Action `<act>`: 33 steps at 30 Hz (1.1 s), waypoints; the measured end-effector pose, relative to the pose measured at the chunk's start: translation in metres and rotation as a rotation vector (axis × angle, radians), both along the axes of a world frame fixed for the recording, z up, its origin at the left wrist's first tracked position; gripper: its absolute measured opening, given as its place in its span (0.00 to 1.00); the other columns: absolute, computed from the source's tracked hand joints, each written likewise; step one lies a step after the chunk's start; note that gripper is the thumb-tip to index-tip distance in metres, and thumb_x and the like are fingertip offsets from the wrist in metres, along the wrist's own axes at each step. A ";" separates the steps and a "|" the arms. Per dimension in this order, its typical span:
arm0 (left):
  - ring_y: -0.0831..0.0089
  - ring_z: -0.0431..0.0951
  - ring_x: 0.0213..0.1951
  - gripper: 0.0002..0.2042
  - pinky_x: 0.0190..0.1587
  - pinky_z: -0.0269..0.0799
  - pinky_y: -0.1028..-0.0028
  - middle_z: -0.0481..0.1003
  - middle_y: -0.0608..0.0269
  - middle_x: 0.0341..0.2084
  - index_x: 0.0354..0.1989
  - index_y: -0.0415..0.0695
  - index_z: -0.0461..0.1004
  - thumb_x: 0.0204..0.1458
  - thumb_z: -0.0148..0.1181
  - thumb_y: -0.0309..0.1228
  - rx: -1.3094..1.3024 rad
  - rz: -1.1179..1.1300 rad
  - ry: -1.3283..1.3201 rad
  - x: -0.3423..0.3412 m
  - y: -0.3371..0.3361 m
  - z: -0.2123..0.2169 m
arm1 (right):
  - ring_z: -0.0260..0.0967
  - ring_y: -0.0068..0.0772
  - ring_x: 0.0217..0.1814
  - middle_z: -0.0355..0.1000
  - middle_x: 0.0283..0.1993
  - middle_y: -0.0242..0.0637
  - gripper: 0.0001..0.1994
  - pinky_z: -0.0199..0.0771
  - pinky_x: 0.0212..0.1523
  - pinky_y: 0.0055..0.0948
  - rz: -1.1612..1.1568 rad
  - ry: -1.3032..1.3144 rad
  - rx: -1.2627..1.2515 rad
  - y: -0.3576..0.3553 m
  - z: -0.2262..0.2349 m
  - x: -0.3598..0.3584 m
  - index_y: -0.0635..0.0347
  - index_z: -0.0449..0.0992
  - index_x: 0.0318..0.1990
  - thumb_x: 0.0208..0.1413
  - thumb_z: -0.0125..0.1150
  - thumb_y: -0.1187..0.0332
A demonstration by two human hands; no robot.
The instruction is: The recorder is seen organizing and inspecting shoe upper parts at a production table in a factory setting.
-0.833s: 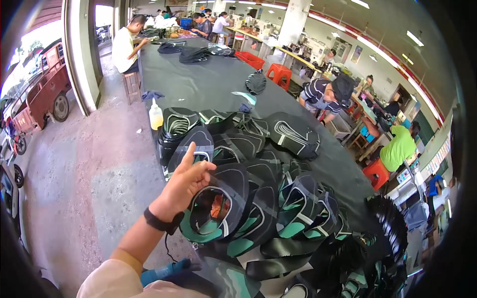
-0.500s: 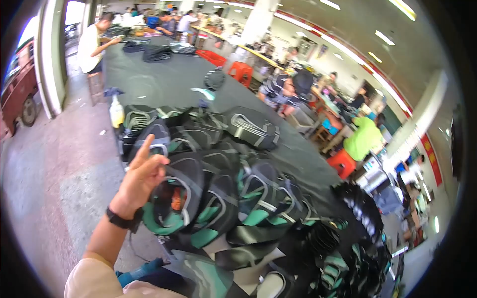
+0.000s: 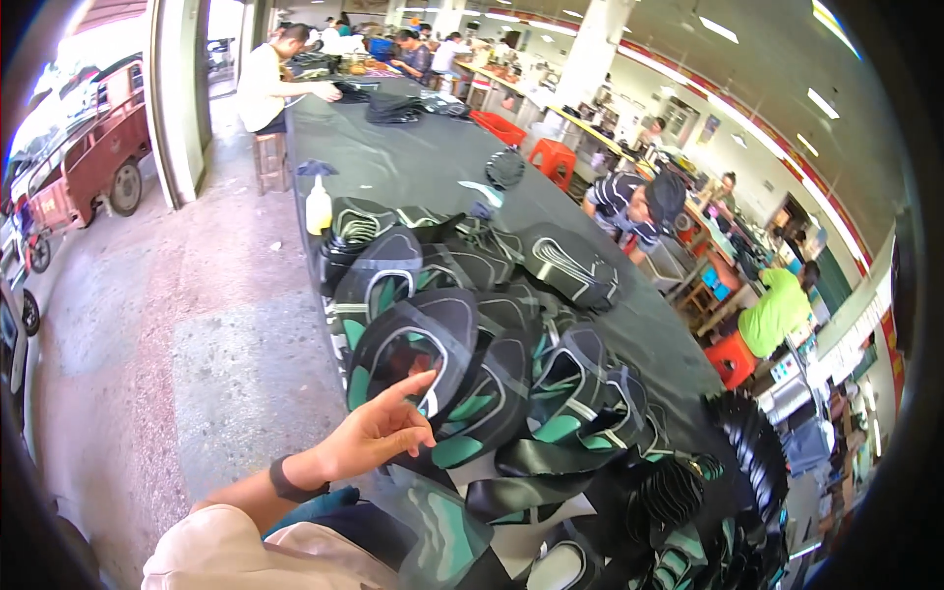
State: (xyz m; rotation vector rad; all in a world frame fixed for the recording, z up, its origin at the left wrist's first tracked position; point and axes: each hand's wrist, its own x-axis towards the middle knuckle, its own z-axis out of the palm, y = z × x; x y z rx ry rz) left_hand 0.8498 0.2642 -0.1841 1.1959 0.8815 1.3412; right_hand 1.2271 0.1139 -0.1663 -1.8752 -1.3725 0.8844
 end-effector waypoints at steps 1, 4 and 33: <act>0.78 0.76 0.40 0.35 0.42 0.75 0.75 0.76 0.61 0.38 0.78 0.47 0.44 0.66 0.55 0.23 -0.038 0.024 0.037 -0.003 -0.004 0.002 | 0.77 0.26 0.36 0.79 0.37 0.38 0.09 0.77 0.39 0.23 0.021 -0.020 0.019 -0.003 -0.002 0.001 0.71 0.79 0.47 0.65 0.56 0.76; 0.79 0.75 0.35 0.36 0.41 0.74 0.77 0.77 0.61 0.36 0.78 0.47 0.41 0.66 0.54 0.24 0.018 0.195 0.075 -0.028 -0.003 0.008 | 0.77 0.26 0.36 0.80 0.37 0.38 0.09 0.77 0.38 0.23 -0.046 0.095 0.032 -0.003 -0.003 -0.002 0.71 0.79 0.47 0.65 0.57 0.75; 0.62 0.79 0.35 0.23 0.39 0.72 0.67 0.80 0.62 0.35 0.56 0.42 0.76 0.47 0.68 0.20 0.525 -0.317 0.727 0.109 -0.057 -0.059 | 0.74 0.45 0.45 0.77 0.46 0.38 0.20 0.77 0.45 0.39 -0.038 -0.410 0.338 0.006 -0.039 0.007 0.60 0.80 0.49 0.46 0.73 0.75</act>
